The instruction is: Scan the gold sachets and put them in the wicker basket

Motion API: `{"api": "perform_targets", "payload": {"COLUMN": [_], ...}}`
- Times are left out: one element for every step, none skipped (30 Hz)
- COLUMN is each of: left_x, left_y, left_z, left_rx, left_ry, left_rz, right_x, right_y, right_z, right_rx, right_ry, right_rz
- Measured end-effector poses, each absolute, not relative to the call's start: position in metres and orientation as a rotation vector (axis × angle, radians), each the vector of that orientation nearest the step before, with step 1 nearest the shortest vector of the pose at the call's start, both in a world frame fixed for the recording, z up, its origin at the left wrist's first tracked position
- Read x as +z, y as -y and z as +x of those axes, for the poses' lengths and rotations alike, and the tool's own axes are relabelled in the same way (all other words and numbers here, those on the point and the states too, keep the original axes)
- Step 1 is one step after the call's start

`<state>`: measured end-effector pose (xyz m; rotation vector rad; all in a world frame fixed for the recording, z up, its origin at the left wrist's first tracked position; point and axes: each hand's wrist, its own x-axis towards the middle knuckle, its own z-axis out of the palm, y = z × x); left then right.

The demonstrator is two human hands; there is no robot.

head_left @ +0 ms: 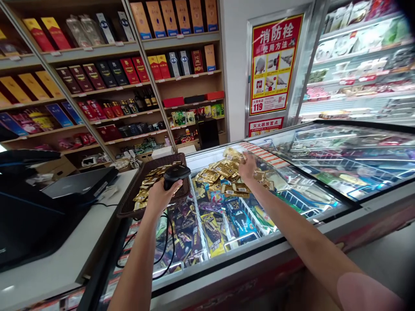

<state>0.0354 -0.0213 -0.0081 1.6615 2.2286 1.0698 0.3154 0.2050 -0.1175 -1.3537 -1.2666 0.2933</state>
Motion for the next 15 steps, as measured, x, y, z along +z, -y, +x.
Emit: {"api": "perform_targets", "payload": {"left_x": [-0.008,-0.009,-0.009,-0.009,-0.009,-0.008,-0.008,-0.008,-0.008,-0.009,-0.009,-0.01,-0.011,-0.012,-0.013], "left_y": [0.022,0.023,0.025,0.027,0.029,0.032,0.035,0.038,0.041,0.044,0.046,0.047,0.048,0.048,0.048], "left_z": [0.034,0.034,0.033,0.032,0.031,0.03,0.028,0.026,0.024,0.021,0.018,0.016,0.013,0.011,0.01], "left_rx": [1.08,1.084,1.075,1.058,1.041,1.025,1.015,1.008,1.002,0.996,0.99,0.985,0.987,0.995,1.006], "left_ry": [-2.236,-2.251,-2.27,-2.287,-2.304,-2.316,-2.326,-2.337,-2.347,-2.355,-2.358,-2.357,-2.353,-2.347,-2.343], "left_rz": [1.659,1.659,1.658,1.657,1.657,1.661,1.664,1.667,1.668,1.667,1.662,1.654,1.644,1.633,1.624], "right_x": [-0.117,-0.117,-0.118,-0.119,-0.121,-0.122,-0.123,-0.124,-0.125,-0.126,-0.127,-0.128,-0.13,-0.131,-0.133], "right_y": [-0.202,-0.2,-0.197,-0.195,-0.193,-0.191,-0.189,-0.186,-0.184,-0.182,-0.179,-0.177,-0.174,-0.172,-0.169], "right_z": [0.304,0.294,0.284,0.275,0.268,0.263,0.26,0.26,0.263,0.267,0.274,0.282,0.291,0.3,0.309], "right_rx": [0.369,0.444,0.5,0.533,0.545,0.545,0.543,0.542,0.547,0.557,0.579,0.624,0.689,0.762,0.838], "right_ry": [1.335,1.391,1.439,1.478,1.511,1.539,1.56,1.575,1.582,1.583,1.575,1.565,1.557,1.554,1.562], "right_rz": [-1.354,-1.367,-1.382,-1.394,-1.4,-1.401,-1.399,-1.395,-1.391,-1.388,-1.385,-1.386,-1.39,-1.399,-1.412]}}
